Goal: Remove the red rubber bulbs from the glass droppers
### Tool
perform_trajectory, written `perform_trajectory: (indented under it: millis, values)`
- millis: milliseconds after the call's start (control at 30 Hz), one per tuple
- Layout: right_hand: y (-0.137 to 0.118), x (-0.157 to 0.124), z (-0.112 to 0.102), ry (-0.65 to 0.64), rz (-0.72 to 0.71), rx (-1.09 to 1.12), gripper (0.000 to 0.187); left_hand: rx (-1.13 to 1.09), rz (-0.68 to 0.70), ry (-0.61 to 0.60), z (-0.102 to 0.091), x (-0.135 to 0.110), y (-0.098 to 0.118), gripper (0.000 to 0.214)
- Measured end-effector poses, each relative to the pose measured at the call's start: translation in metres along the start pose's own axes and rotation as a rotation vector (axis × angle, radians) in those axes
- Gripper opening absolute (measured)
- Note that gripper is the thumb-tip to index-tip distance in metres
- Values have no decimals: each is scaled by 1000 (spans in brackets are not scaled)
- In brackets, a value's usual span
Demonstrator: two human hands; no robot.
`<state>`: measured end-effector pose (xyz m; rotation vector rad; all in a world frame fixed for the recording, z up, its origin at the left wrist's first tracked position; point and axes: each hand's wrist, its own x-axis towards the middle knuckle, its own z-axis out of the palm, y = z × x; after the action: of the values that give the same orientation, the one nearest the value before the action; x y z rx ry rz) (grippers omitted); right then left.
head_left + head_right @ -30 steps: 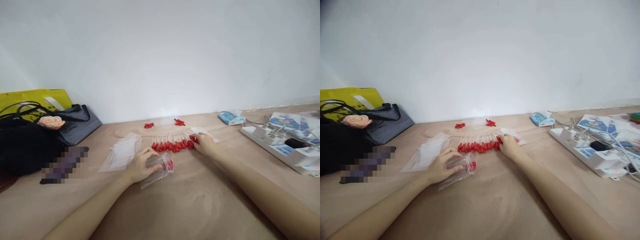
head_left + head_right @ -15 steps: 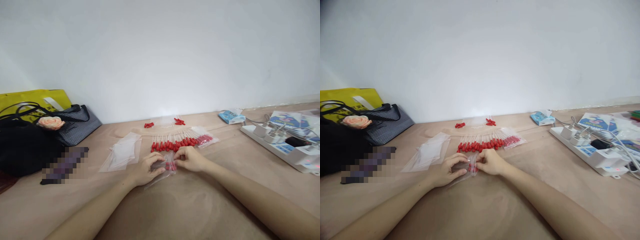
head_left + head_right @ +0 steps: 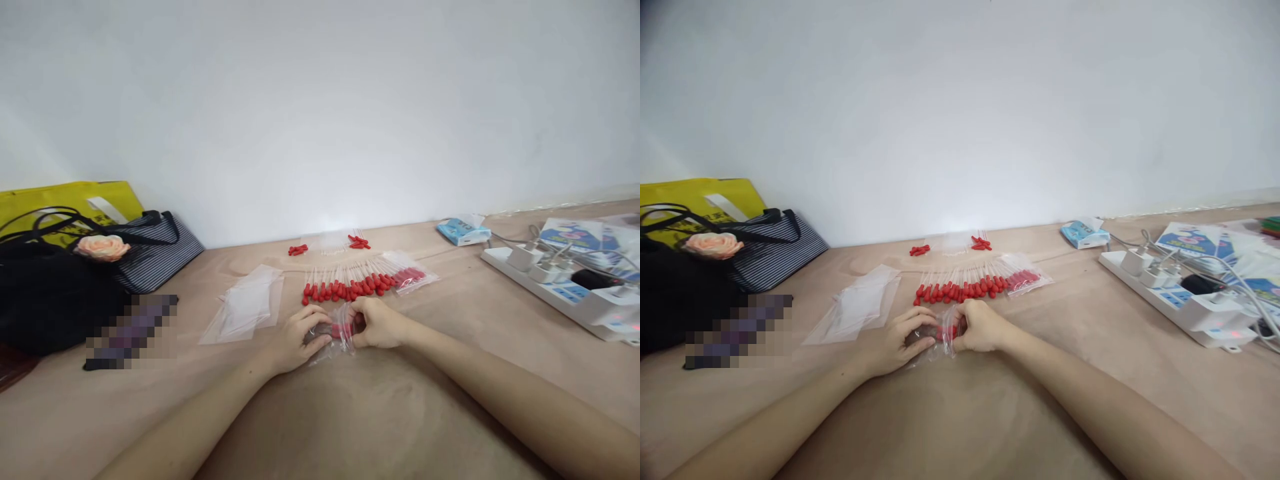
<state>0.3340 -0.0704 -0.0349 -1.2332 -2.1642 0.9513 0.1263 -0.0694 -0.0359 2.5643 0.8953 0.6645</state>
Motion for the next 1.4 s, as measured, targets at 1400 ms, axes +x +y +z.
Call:
perform_trajectory:
  millis: [1400]
  values:
    - [-16,-15,10,443,-750,-499,20,-1005,-751,186,-13,40,26,26]
